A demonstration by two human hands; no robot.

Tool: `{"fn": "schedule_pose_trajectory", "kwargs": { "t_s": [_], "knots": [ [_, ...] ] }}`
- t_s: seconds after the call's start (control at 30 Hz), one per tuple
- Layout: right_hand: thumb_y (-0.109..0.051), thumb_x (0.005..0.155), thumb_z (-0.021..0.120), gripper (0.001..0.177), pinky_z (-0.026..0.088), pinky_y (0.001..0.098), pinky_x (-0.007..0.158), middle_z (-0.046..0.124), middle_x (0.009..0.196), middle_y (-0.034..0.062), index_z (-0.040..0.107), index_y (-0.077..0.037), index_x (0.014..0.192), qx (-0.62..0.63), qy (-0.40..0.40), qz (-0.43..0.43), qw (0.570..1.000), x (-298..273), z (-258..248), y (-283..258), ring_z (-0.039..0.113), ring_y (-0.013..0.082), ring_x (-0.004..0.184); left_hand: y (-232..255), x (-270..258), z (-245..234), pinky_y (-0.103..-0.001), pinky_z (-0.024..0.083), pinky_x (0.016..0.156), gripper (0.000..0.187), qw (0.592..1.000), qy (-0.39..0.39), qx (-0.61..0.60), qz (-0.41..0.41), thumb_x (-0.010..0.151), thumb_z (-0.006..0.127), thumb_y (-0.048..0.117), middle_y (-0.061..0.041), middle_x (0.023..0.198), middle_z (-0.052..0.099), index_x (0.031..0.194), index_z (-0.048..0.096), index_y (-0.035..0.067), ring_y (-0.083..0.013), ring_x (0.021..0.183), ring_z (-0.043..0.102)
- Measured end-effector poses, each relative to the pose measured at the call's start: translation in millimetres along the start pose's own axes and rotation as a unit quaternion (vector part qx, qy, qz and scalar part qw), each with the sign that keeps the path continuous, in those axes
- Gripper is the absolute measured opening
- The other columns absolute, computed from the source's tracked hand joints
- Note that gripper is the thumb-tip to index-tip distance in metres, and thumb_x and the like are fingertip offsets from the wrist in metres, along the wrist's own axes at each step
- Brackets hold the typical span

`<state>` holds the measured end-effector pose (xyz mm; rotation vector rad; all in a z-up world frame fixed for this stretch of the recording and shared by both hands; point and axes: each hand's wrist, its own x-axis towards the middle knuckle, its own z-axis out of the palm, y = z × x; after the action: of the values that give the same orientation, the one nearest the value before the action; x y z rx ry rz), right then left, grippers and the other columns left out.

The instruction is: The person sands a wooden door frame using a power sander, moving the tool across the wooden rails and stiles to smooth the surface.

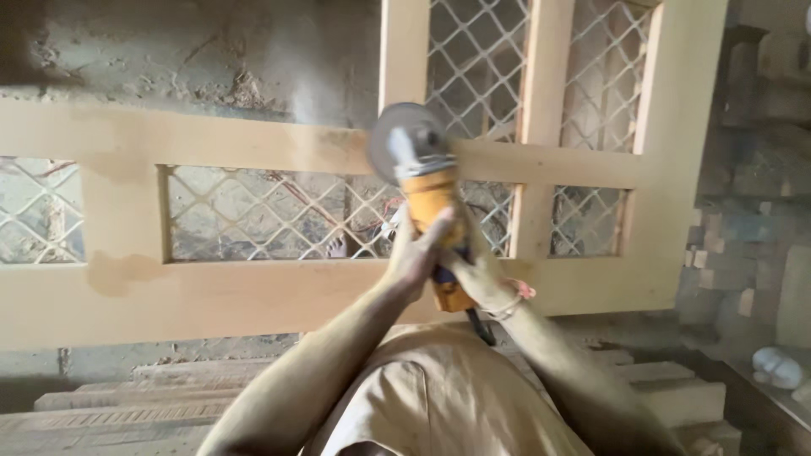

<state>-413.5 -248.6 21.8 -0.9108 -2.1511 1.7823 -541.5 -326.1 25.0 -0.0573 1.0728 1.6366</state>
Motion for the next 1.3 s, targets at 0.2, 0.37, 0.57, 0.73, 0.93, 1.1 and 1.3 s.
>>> {"fn": "schedule_pose_trajectory", "kwargs": {
  "t_s": [0.2,0.37,0.57,0.73,0.93,1.1,1.3],
  "knots": [
    [-0.014,0.09,0.073,0.092,0.048,0.0427,0.116,0.047,0.154,0.0208,0.019,-0.005,0.163,0.088,-0.148,0.013,0.985,65.6,103.7,-73.4,0.053,0.0327,0.14,81.3,-32.6,-92.2,-0.045,0.055,0.1,0.065,0.995,0.056,-0.043,0.064,0.093,0.067,0.033,-0.011,0.133,0.056,0.147,0.036,0.012,-0.0244,0.119,0.062],
    [-0.024,0.085,0.075,0.097,0.052,0.0392,0.106,0.057,0.146,0.0187,0.02,-0.009,0.163,-0.055,-0.207,0.126,0.969,84.9,133.1,-103.8,0.064,0.0297,0.127,113.3,-44.8,-123.5,-0.045,0.054,0.098,0.06,0.987,0.111,-0.096,0.059,0.095,0.061,0.034,-0.009,0.134,0.056,0.147,0.035,0.015,-0.0243,0.12,0.062],
    [-0.017,0.091,0.072,0.094,0.045,0.041,0.117,0.05,0.155,0.0232,0.018,-0.002,0.166,0.012,-0.167,0.036,0.985,56.3,81.1,-77.8,0.054,0.0332,0.142,63.8,-26.9,-89.5,-0.043,0.054,0.102,0.06,0.994,0.05,-0.08,0.057,0.097,0.065,0.03,-0.011,0.132,0.056,0.145,0.035,0.01,-0.0237,0.12,0.061],
    [-0.021,0.091,0.075,0.093,0.046,0.0387,0.115,0.051,0.154,0.0187,0.021,-0.004,0.164,-0.02,-0.123,0.083,0.989,28.1,15.6,-63.7,0.053,0.0272,0.141,17.6,-13.3,-34.3,-0.04,0.052,0.104,0.065,0.996,-0.001,-0.068,0.06,0.098,0.069,0.03,-0.013,0.134,0.056,0.148,0.034,0.007,-0.0214,0.122,0.059],
    [-0.021,0.093,0.074,0.091,0.044,0.0393,0.117,0.049,0.156,0.0186,0.021,-0.003,0.164,0.027,-0.079,0.101,0.991,1.3,-34.8,-40.1,0.05,0.0265,0.143,-19.0,2.1,9.1,-0.039,0.052,0.104,0.071,1.0,-0.019,-0.005,0.002,0.096,0.07,0.03,-0.012,0.136,0.056,0.15,0.03,0.007,-0.0206,0.124,0.058],
    [-0.017,0.098,0.07,0.086,0.039,0.0404,0.12,0.044,0.158,0.0174,0.019,-0.002,0.165,0.078,-0.045,0.057,0.994,-34.8,-91.7,5.6,0.044,0.0268,0.147,-56.7,16.8,61.3,-0.04,0.055,0.102,0.075,0.997,-0.044,0.024,-0.05,0.092,0.072,0.032,-0.014,0.133,0.056,0.147,0.027,0.009,-0.0226,0.122,0.06],
    [-0.015,0.097,0.067,0.082,0.042,0.0401,0.118,0.046,0.154,0.0141,0.02,-0.004,0.163,0.147,0.057,0.105,0.982,-78.2,-166.4,58.9,0.048,0.0251,0.142,-100.6,46.2,139.7,-0.04,0.058,0.097,0.076,0.984,-0.105,0.096,-0.104,0.09,0.074,0.035,-0.018,0.128,0.06,0.143,0.03,0.004,-0.0243,0.116,0.064]
  ]
}}
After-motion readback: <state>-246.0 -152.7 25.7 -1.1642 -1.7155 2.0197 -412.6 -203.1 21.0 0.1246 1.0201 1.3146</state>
